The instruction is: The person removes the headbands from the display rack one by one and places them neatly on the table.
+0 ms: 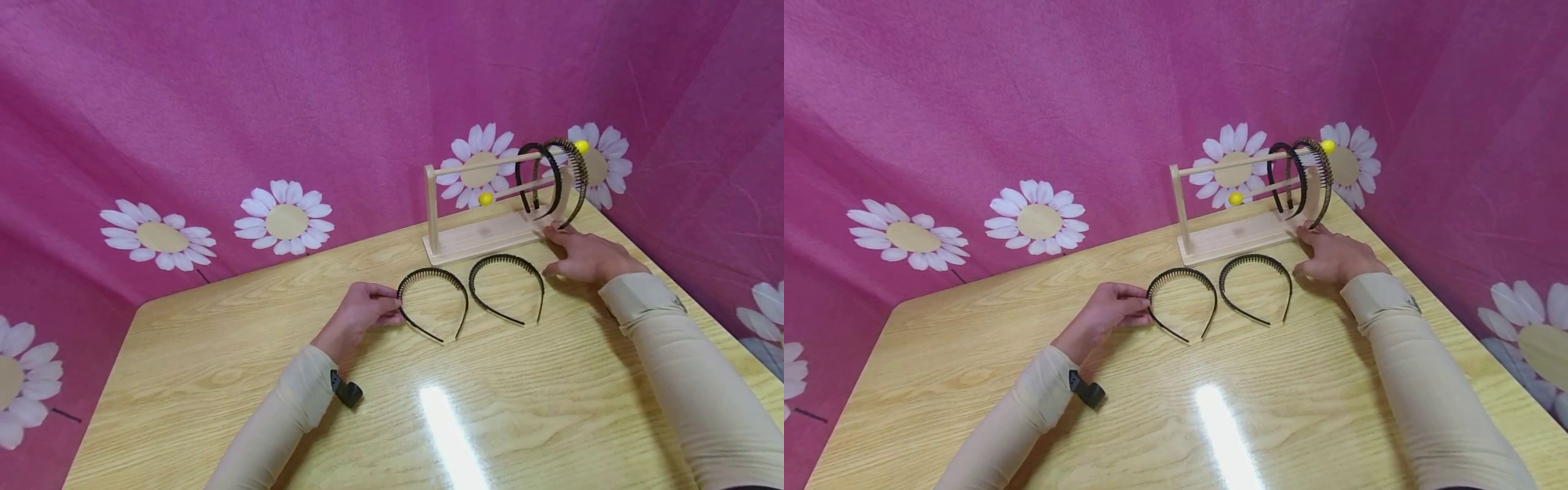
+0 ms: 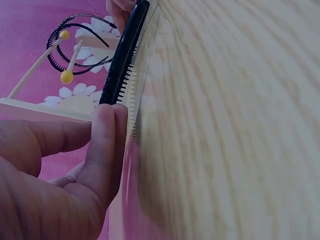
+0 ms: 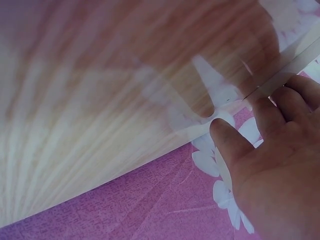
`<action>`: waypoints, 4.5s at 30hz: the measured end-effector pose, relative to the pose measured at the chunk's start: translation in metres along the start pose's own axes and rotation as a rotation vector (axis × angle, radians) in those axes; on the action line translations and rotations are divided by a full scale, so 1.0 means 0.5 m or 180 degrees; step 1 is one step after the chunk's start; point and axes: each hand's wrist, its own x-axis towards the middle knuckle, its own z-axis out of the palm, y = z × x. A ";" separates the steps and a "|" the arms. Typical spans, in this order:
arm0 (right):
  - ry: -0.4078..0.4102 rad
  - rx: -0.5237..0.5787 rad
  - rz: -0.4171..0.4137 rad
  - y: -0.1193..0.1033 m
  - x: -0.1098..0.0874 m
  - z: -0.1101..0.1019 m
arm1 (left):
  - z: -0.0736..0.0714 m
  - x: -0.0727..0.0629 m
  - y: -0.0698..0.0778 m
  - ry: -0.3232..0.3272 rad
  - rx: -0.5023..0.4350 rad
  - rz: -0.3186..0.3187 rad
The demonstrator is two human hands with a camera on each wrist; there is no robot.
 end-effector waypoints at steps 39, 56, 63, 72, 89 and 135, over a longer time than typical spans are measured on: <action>-0.0027 0.0036 0.0010 -0.006 -0.003 -0.004 | 0.008 -0.012 0.068 0.0044 0.0981 0.0589; -0.0021 0.0087 0.0003 -0.004 -0.006 -0.005 | 0.121 0.014 0.124 -0.0262 0.0819 0.0805; -0.0004 0.0109 0.0034 -0.005 -0.007 -0.004 | 0.161 0.026 0.137 -0.0301 0.0642 0.0830; 0.0076 0.0129 -0.0012 -0.003 -0.007 -0.005 | 0.209 0.048 0.147 -0.0266 0.0402 0.0931; 0.0065 0.0128 0.0032 -0.006 -0.005 -0.003 | 0.297 0.075 0.162 -0.0173 0.0308 0.1116; 0.0150 0.0055 0.0015 -0.014 -0.004 -0.003 | 0.468 0.164 0.175 0.0692 0.0775 0.1579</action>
